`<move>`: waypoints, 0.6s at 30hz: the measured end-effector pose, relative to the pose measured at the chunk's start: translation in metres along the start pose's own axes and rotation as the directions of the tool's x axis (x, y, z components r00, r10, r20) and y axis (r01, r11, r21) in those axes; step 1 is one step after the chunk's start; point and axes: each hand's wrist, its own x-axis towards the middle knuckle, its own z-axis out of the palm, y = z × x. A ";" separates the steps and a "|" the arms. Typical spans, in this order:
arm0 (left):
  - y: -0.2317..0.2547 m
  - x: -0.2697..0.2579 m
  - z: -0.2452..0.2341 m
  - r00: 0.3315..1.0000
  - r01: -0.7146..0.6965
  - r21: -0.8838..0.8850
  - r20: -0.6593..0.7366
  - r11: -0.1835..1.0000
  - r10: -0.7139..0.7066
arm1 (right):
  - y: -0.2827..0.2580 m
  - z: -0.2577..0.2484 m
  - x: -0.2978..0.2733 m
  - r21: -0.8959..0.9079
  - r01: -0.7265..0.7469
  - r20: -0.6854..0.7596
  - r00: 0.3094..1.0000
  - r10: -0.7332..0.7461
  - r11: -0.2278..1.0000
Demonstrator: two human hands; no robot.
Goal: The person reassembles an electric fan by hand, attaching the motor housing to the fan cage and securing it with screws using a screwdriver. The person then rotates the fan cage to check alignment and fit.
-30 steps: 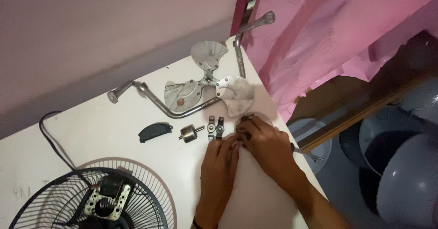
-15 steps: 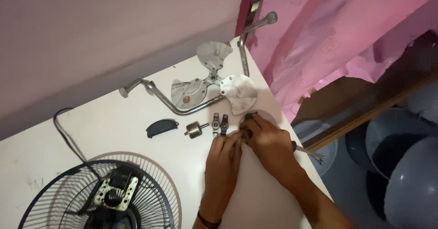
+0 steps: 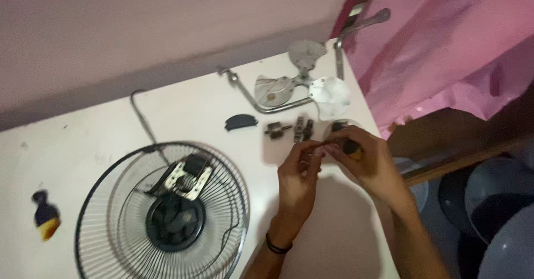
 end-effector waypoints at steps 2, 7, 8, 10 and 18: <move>0.010 -0.008 -0.010 1.000 -0.009 -0.103 0.019 0.995 0.012 | -0.009 0.000 -0.007 -0.043 0.053 0.003 0.999 -0.053 0.998; 0.033 -0.030 -0.039 0.997 0.054 -0.260 0.066 0.964 -0.038 | -0.039 0.003 -0.022 -0.079 0.255 0.024 0.967 -0.253 0.964; 0.036 -0.036 -0.046 0.995 0.087 -0.281 0.080 0.956 -0.067 | -0.045 0.003 -0.024 -0.081 0.339 0.027 0.941 -0.338 0.937; 0.043 -0.052 -0.064 0.998 0.038 -0.342 0.063 0.939 -0.018 | -0.061 0.014 -0.028 -0.081 0.356 0.051 0.934 -0.353 0.931; 0.063 -0.093 -0.133 0.990 -0.139 -0.181 -0.056 0.974 0.130 | -0.120 0.054 -0.036 -0.028 0.474 0.183 0.868 -0.462 0.880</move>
